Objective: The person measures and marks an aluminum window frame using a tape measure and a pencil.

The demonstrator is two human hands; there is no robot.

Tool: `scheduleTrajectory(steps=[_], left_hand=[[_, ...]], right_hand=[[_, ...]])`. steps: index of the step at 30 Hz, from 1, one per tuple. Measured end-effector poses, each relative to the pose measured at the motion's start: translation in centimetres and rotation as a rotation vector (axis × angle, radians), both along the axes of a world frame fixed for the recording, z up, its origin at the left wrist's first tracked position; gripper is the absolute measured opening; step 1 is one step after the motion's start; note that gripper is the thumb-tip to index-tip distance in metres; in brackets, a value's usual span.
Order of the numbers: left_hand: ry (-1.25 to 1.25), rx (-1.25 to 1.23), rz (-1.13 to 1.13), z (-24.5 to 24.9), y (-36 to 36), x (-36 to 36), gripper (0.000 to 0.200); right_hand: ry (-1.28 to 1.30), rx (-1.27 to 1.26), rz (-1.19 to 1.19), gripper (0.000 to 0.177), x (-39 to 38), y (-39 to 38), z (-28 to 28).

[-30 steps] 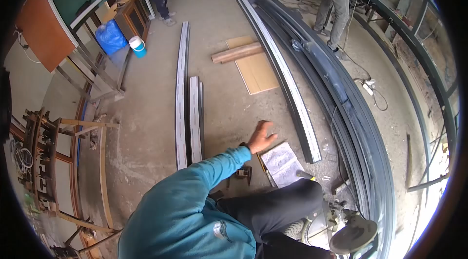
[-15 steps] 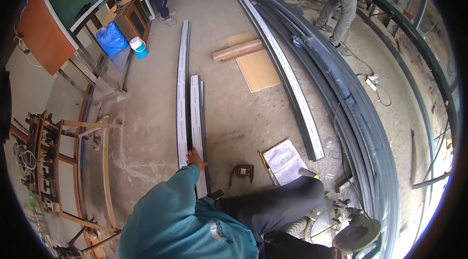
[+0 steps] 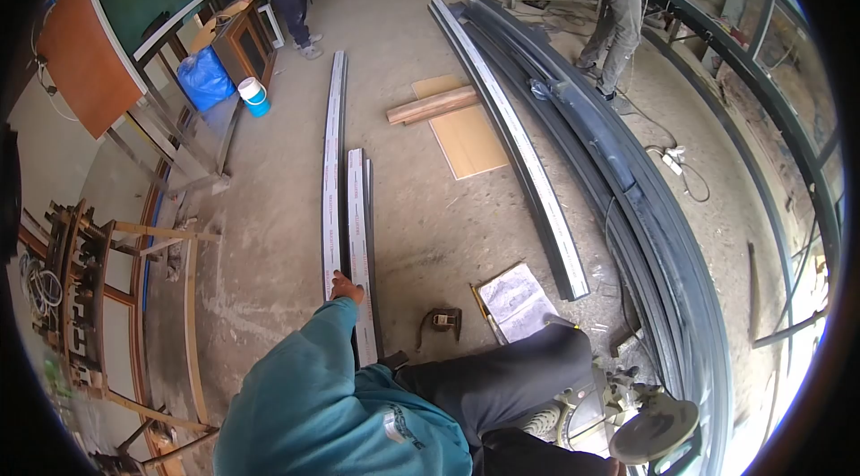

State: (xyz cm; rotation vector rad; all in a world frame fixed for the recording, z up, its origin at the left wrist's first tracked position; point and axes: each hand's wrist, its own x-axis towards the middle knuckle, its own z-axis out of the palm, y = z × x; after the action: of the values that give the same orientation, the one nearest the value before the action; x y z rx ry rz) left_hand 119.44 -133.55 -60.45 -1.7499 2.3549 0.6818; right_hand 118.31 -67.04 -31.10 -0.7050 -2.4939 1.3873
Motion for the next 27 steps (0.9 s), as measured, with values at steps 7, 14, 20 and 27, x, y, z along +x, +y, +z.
scheduleTrajectory(steps=[7,14,20,27], left_hand=[[-0.109,0.210,0.042,-1.1,-1.1,3.2,0.076],[-0.087,0.007,-0.184,-0.4,0.6,1.8,0.076],[-0.292,0.087,-0.504,-0.3,3.2,0.5,0.077],[-0.330,0.044,-0.521,-0.1,3.6,0.4,0.075]], right_hand=[[-0.033,-0.008,-0.010,0.041,1.0,0.2,-0.2],[-0.073,-0.012,-0.023,0.042,2.1,0.6,-0.5],[-0.124,-0.009,-0.027,0.043,3.3,1.3,-0.4],[-0.284,-0.034,-0.030,0.043,7.4,4.9,-1.3]])
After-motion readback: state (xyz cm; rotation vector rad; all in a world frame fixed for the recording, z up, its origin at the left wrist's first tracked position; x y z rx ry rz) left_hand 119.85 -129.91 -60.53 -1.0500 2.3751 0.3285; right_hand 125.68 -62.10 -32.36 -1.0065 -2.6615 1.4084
